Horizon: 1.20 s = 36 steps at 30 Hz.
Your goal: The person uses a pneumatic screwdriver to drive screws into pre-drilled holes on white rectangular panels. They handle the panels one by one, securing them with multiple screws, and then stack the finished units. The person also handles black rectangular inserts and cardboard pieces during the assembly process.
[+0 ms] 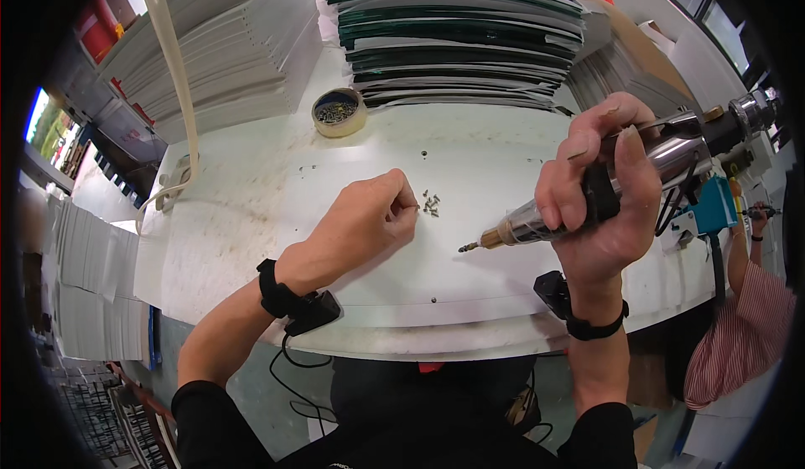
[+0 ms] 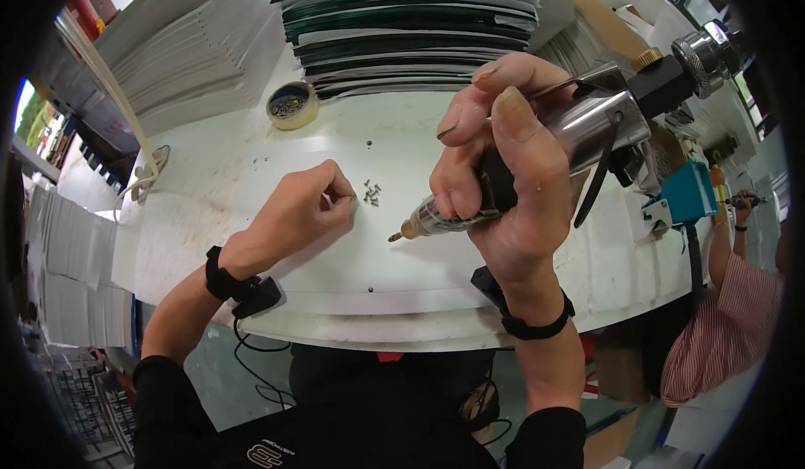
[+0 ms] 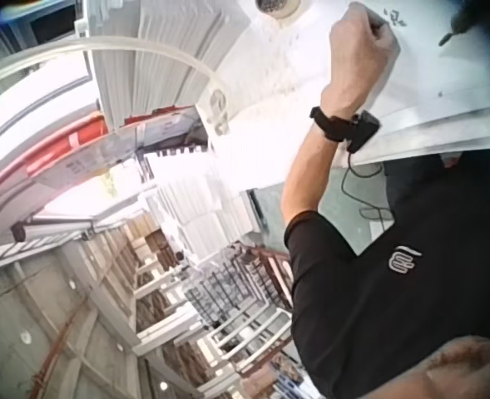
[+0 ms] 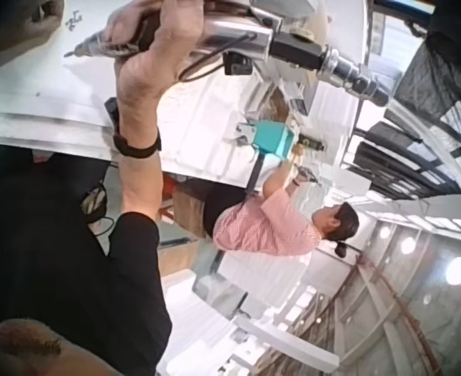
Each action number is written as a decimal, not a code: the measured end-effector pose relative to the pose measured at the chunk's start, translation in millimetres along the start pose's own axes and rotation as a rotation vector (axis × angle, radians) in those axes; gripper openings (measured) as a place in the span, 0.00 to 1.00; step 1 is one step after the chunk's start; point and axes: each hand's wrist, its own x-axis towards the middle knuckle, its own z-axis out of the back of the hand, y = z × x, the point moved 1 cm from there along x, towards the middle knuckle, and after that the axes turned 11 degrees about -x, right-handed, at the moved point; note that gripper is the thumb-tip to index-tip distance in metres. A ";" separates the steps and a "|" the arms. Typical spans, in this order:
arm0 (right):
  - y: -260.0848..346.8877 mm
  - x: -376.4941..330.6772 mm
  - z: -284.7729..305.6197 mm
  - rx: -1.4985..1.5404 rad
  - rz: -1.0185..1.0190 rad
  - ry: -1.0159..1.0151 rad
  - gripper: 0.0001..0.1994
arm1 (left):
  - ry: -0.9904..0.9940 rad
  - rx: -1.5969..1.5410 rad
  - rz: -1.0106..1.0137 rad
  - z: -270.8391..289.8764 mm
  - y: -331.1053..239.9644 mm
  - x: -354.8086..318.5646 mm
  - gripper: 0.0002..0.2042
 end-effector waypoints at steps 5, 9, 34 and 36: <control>-3.4 2.8 -9.6 0.090 0.064 -0.073 0.14 | 0.065 -0.654 0.124 -9.4 9.7 -23.9 0.06; -7.7 4.5 -14.9 0.146 0.063 -0.073 0.14 | 0.124 -0.978 0.136 -10.2 15.4 -31.2 0.06; -20.1 21.4 -33.9 0.065 0.023 0.016 0.13 | 0.153 -1.082 0.117 -2.4 17.2 -28.8 0.09; -23.6 33.9 -39.5 -0.022 -0.001 0.030 0.13 | 0.085 -0.903 0.022 3.8 18.1 -14.9 0.09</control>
